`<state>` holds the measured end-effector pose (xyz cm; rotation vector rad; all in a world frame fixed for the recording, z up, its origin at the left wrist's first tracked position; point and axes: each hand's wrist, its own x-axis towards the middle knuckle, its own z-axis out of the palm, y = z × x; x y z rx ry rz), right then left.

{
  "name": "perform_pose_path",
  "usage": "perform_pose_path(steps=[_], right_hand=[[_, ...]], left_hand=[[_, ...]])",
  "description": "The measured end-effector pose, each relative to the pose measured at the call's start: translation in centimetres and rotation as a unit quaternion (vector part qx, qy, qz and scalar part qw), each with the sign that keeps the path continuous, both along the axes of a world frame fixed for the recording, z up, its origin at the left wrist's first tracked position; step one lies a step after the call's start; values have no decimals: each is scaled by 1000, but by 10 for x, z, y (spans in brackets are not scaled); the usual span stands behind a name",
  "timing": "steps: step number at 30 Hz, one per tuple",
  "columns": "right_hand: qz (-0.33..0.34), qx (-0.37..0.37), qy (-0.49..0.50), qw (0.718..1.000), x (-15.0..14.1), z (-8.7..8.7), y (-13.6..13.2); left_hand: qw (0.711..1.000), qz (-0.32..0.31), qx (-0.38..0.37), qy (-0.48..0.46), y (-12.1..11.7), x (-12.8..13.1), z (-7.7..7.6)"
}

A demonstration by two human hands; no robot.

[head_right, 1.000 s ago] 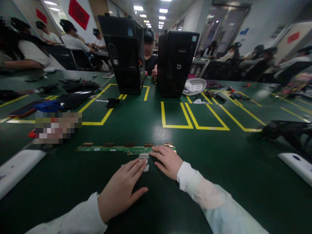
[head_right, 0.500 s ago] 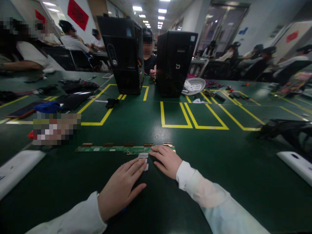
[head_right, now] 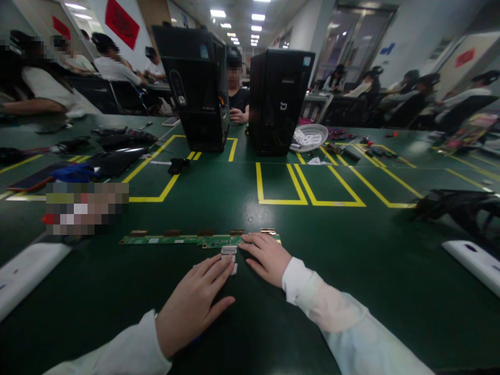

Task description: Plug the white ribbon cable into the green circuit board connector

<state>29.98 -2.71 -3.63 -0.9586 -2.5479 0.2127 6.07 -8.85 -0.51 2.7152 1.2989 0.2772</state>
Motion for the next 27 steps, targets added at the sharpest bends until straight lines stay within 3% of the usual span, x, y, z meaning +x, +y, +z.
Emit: perform_pose_path(steps=[27], right_hand=[[3, -3, 20, 1000, 0, 5, -2]], left_hand=[[1000, 5, 16, -19, 0, 4, -3]])
